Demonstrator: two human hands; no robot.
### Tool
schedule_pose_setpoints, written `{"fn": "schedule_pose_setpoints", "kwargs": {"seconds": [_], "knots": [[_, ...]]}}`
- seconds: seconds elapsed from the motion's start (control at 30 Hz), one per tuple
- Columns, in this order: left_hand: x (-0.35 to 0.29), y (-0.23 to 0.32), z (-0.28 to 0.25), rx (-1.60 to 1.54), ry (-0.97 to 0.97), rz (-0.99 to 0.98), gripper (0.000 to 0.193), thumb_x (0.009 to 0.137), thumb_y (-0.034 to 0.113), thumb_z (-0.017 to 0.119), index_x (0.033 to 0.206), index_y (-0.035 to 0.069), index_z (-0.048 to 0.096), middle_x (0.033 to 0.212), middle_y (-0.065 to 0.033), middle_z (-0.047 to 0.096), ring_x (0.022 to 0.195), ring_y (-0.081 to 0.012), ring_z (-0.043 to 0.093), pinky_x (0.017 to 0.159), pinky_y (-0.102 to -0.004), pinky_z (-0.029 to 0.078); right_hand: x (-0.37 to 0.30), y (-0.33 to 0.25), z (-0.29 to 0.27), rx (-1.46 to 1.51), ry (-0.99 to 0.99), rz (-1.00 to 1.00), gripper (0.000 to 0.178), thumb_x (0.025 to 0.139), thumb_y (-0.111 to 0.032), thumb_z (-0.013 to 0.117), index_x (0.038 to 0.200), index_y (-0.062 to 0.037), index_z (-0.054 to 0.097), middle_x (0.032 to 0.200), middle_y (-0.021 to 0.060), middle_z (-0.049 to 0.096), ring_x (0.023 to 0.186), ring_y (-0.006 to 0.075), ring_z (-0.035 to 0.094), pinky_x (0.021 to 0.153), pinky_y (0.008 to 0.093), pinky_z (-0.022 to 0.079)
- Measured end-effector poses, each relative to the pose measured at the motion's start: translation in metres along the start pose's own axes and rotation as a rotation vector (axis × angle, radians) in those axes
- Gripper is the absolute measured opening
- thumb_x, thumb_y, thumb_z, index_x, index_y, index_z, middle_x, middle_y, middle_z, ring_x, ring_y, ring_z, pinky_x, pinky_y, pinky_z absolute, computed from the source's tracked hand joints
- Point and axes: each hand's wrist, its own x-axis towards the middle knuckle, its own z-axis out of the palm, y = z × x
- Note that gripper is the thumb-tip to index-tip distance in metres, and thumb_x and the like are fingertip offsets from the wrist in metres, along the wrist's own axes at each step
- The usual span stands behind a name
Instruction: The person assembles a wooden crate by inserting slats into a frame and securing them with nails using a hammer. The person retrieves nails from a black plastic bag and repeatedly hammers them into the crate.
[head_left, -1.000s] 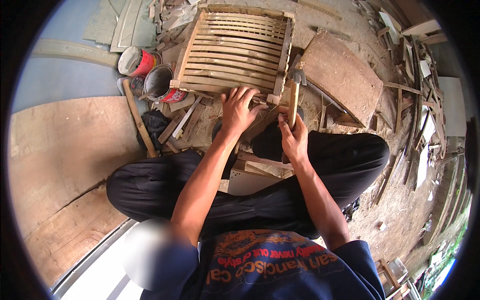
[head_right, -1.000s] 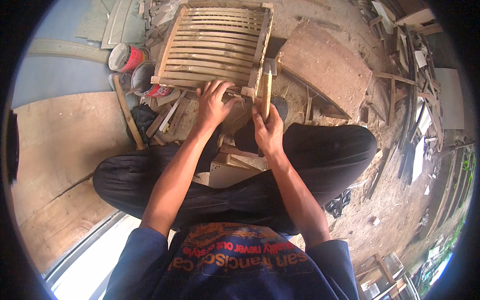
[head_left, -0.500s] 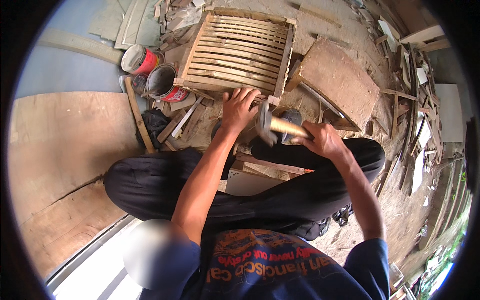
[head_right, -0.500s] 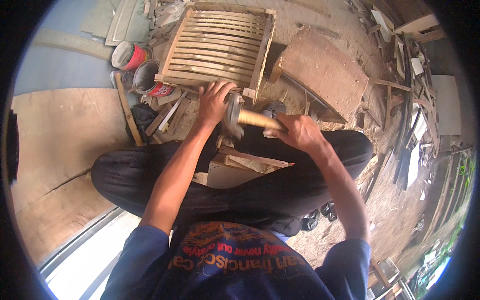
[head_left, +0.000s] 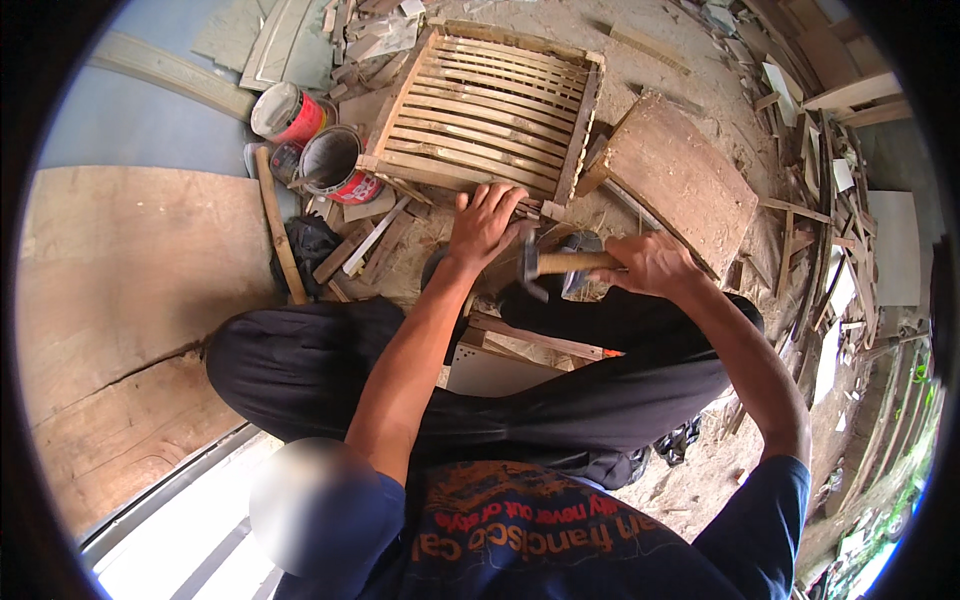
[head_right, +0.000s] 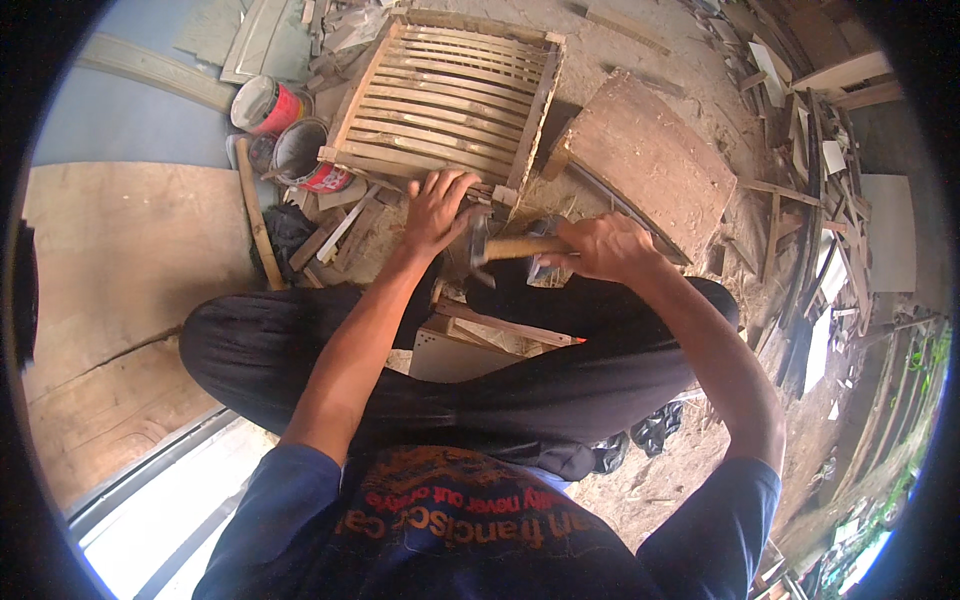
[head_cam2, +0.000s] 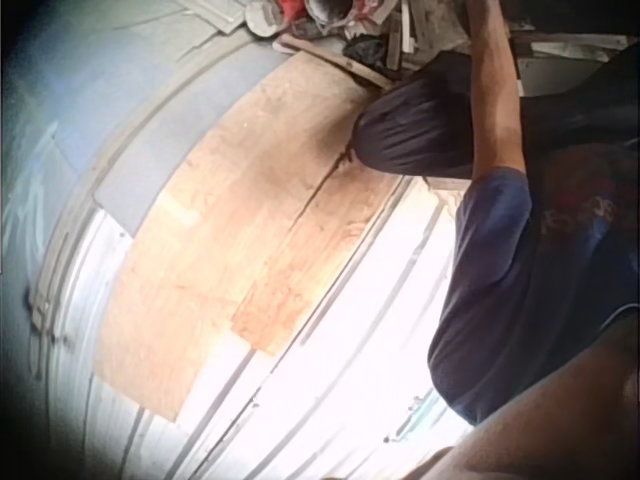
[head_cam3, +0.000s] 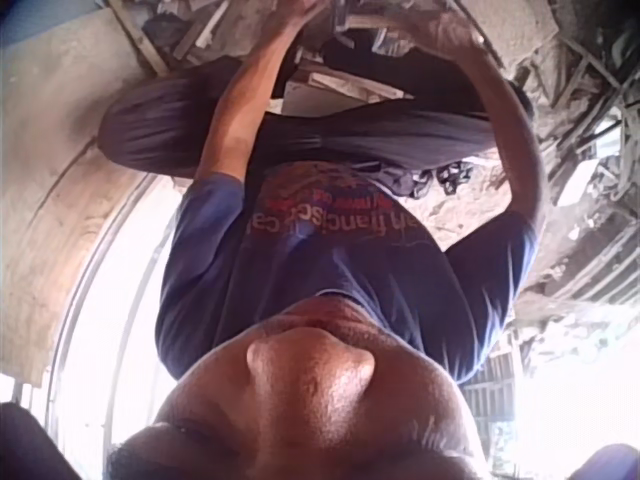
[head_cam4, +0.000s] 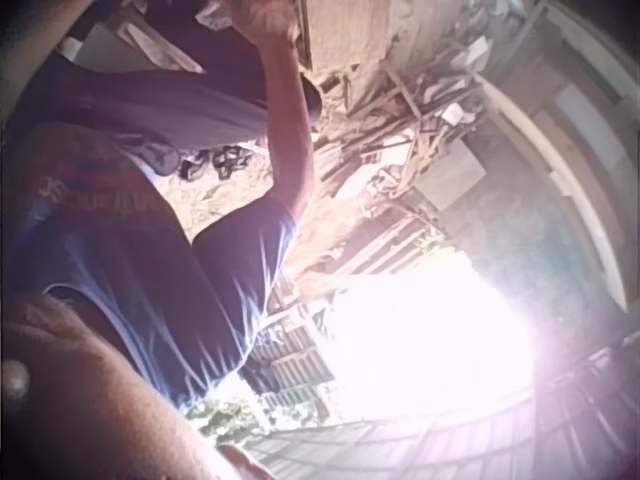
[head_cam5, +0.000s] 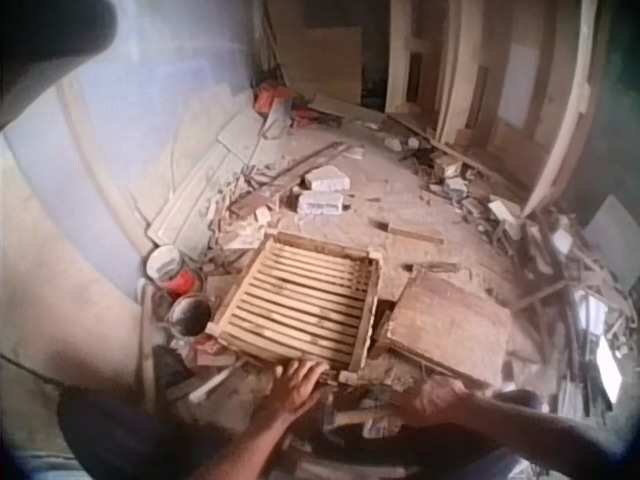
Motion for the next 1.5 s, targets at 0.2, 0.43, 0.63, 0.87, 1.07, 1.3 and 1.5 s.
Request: {"fn": "schedule_pose_setpoints", "kwargs": {"seconds": [0.2,0.43,0.63,0.87,1.07,1.3,1.5], "knots": [[0.001,-0.006,0.012,0.045,0.022,0.004,0.052,0.088,0.044,0.068,0.133,0.021,0.056,0.122,0.0003,0.059,0.112,-0.0223,0.055,0.087,-0.0451,0.034,0.004,0.003,0.009,-0.045,-0.048,0.039,0.06,0.093,-0.069,0.053,0.093,-0.0098,0.064,0.071,0.0122,0.069,0.069,0.0343,0.072,0.061,0.0465,0.058],[0.002,-0.003,-0.002,0.019,-0.046,-0.007,0.061,0.082,0.041,0.076,0.136,0.022,0.054,0.126,0.0019,0.057,0.118,-0.0198,0.052,0.089,-0.0425,0.035,-0.004,0.001,0.002,0.052,0.115,0.069,0.059,0.091,-0.065,0.059,0.091,-0.0067,0.062,0.072,0.013,0.068,0.067,0.0358,0.07,0.059,0.0464,0.057],[0.005,0.004,-0.018,-0.121,0.007,-0.024,0.06,0.082,0.032,0.08,0.136,0.02,0.056,0.124,0.0001,0.061,0.117,-0.0228,0.057,0.091,-0.0473,0.039,-0.027,-0.006,0.015,0.283,0.366,0.251,0.049,0.091,-0.052,0.071,0.088,-0.0035,0.061,0.067,0.0189,0.062,0.063,0.0394,0.065,0.056,0.0456,0.051],[0.012,-0.006,-0.043,-0.394,0.443,-0.116,0.024,0.095,0.01,0.064,0.118,0.003,0.062,0.117,-0.017,0.061,0.112,-0.035,0.059,0.095,-0.0444,0.046,-0.032,0.012,0.043,0.578,0.483,0.542,0.048,0.1,-0.042,0.064,0.089,0.0042,0.06,0.067,0.0228,0.057,0.058,0.0351,0.056,0.059,0.0434,0.047],[0.01,-0.031,-0.049,-0.164,0.357,-0.181,0.022,0.094,0.017,0.065,0.113,0.005,0.064,0.117,-0.0138,0.063,0.118,-0.0347,0.056,0.107,-0.052,0.035,-0.028,0.014,0.055,0.508,0.488,0.472,0.042,0.098,-0.037,0.069,0.086,0.0027,0.059,0.061,0.0142,0.051,0.053,0.0244,0.044,0.053,0.0405,0.041],[0.013,-0.033,-0.049,-0.079,0.123,-0.05,0.033,0.094,0.037,0.068,0.111,0.009,0.07,0.108,-0.0081,0.066,0.112,-0.0301,0.058,0.107,-0.0523,0.033,-0.026,0.01,0.046,0.47,0.321,0.535,0.052,0.09,-0.05,0.074,0.084,0.0,0.06,0.062,0.0223,0.061,0.061,0.0403,0.066,0.057,0.0457,0.051],[0.03,-0.05,-0.036,-0.03,0.093,-0.036,0.031,0.1,0.035,0.057,0.097,0.007,0.069,0.095,-0.0076,0.065,0.096,-0.03,0.059,0.088,-0.0463,0.038,-0.03,0.01,0.046,0.409,0.325,0.539,0.05,0.089,-0.05,0.075,0.089,-0.0015,0.063,0.066,0.0218,0.065,0.07,0.0406,0.07,0.063,0.0467,0.055]]}}
